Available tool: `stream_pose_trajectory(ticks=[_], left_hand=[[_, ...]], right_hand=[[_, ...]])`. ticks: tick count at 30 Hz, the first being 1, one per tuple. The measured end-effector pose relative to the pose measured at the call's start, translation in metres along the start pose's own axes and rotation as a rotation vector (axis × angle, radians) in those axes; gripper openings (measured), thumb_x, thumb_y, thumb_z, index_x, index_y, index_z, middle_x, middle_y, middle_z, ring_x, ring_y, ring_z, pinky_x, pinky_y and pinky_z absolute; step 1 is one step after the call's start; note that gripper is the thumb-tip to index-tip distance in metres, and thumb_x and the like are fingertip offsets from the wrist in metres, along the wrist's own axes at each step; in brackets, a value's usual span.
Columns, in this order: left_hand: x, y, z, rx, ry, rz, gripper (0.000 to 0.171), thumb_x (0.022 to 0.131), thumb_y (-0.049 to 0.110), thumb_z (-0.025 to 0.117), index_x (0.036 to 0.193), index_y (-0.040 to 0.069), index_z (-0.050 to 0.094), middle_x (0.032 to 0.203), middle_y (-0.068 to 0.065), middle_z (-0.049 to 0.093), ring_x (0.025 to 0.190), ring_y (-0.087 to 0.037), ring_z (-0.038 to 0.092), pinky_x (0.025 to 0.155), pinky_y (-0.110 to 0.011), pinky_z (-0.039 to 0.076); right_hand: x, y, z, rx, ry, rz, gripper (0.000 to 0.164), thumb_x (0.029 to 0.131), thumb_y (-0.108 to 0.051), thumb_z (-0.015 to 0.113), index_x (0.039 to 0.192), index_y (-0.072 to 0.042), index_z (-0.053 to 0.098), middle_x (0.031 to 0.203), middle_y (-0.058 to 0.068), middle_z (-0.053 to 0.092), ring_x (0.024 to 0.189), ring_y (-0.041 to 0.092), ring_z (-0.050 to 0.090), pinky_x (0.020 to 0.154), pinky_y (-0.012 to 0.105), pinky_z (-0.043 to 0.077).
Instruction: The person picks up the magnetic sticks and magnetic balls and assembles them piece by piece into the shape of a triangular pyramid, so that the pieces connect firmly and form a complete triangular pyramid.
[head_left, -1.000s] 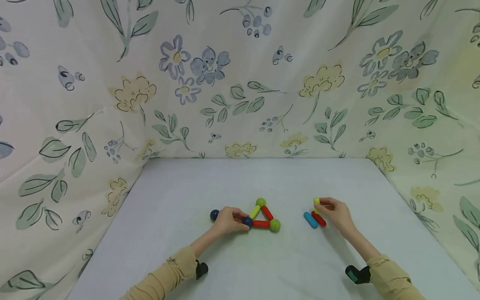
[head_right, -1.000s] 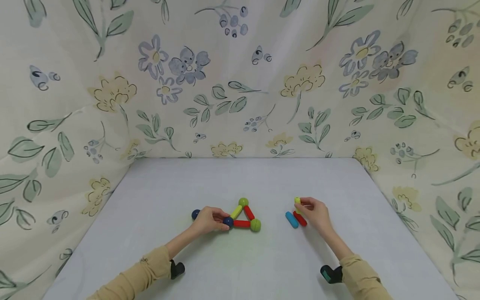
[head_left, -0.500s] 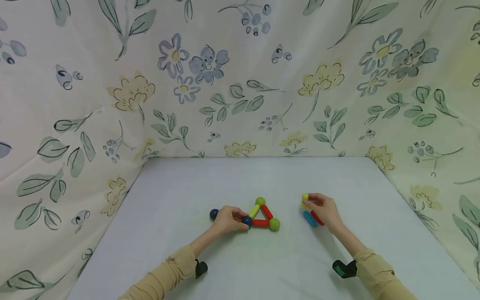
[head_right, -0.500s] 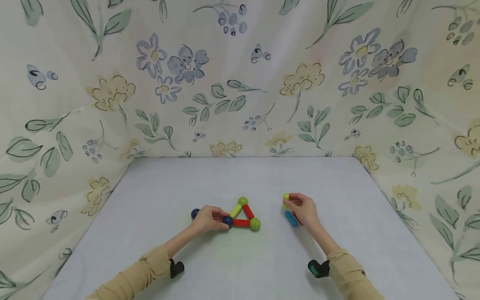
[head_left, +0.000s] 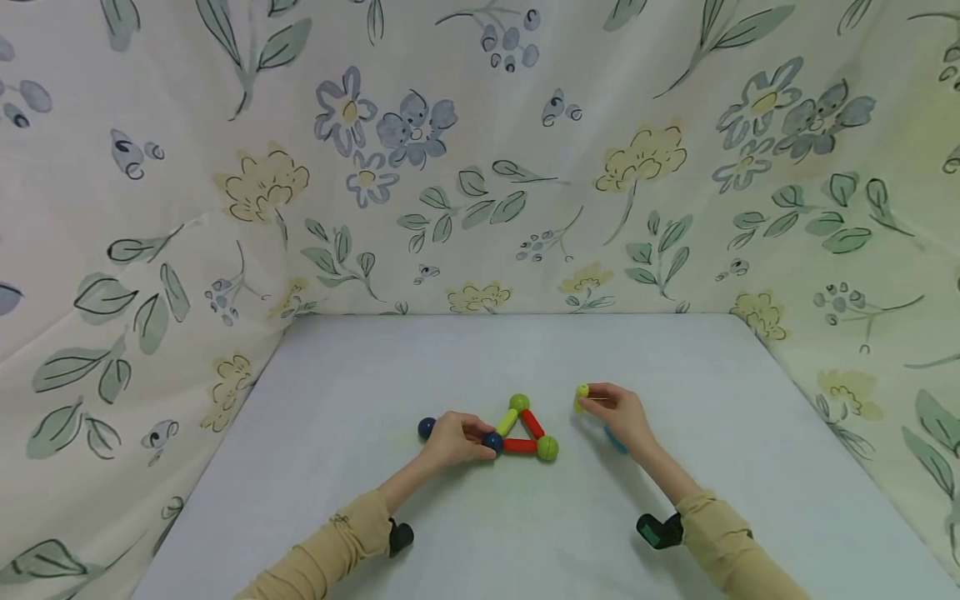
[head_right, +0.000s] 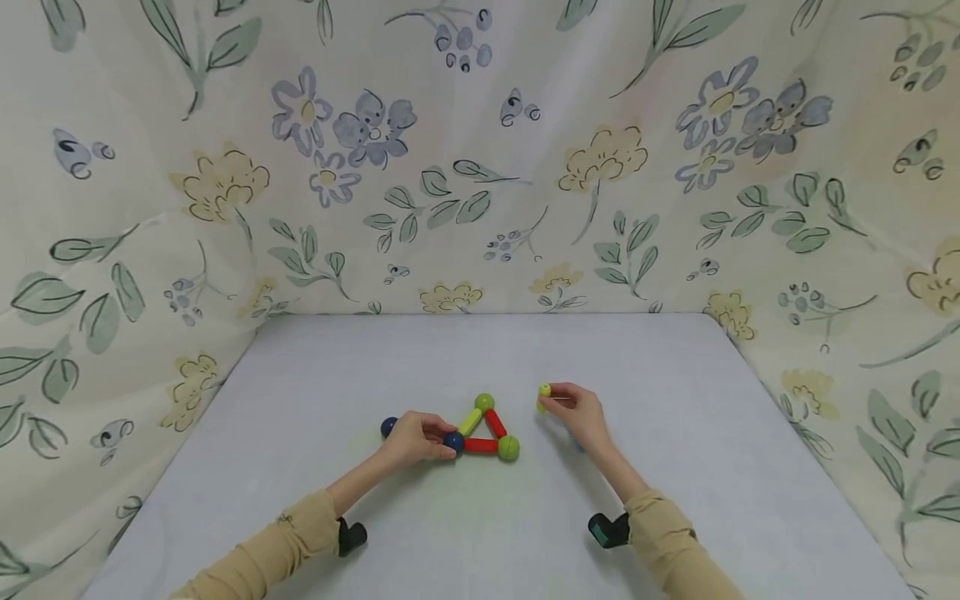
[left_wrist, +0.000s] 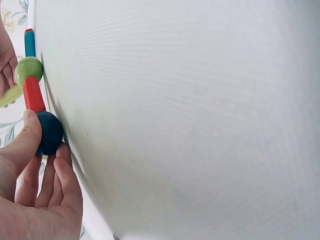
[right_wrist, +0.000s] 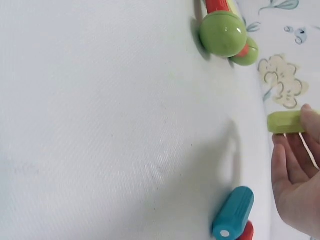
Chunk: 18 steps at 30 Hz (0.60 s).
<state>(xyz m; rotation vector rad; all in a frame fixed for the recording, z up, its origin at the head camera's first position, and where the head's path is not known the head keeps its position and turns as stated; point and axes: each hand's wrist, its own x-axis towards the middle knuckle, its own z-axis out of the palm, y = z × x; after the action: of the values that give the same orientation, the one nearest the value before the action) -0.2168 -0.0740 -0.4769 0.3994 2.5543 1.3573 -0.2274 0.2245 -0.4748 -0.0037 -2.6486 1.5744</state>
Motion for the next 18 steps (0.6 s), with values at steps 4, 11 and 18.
stream_pose_trajectory(ticks=[4,11,18], left_hand=[[0.000,0.001,0.000,0.003,-0.003,0.000,0.031,0.068,0.007,0.084,0.097,0.003,0.073,0.087,-0.009,0.072,0.071,-0.010,0.060,0.063,-0.019,0.050],[0.000,0.000,-0.001,-0.010,0.005,0.019,0.031,0.067,0.006,0.084,0.096,0.002,0.073,0.087,-0.010,0.072,0.071,-0.009,0.061,0.063,-0.018,0.050],[0.000,0.000,0.000,-0.012,0.008,0.023,0.031,0.067,0.006,0.084,0.095,0.002,0.074,0.087,-0.009,0.072,0.071,-0.009,0.061,0.063,-0.019,0.051]], right_hand=[[0.002,-0.005,0.006,0.006,-0.027,0.035,0.041,0.088,-0.025,0.068,0.121,-0.002,0.062,0.119,0.018,0.065,0.107,0.029,0.064,0.088,0.033,0.053],[0.003,-0.015,0.015,0.062,-0.033,0.064,0.040,0.088,-0.021,0.068,0.122,-0.001,0.061,0.121,0.019,0.063,0.111,0.030,0.062,0.090,0.033,0.053],[0.007,-0.020,0.025,0.073,-0.031,0.046,0.039,0.088,-0.020,0.068,0.122,-0.002,0.062,0.120,0.019,0.064,0.108,0.030,0.063,0.090,0.037,0.053]])
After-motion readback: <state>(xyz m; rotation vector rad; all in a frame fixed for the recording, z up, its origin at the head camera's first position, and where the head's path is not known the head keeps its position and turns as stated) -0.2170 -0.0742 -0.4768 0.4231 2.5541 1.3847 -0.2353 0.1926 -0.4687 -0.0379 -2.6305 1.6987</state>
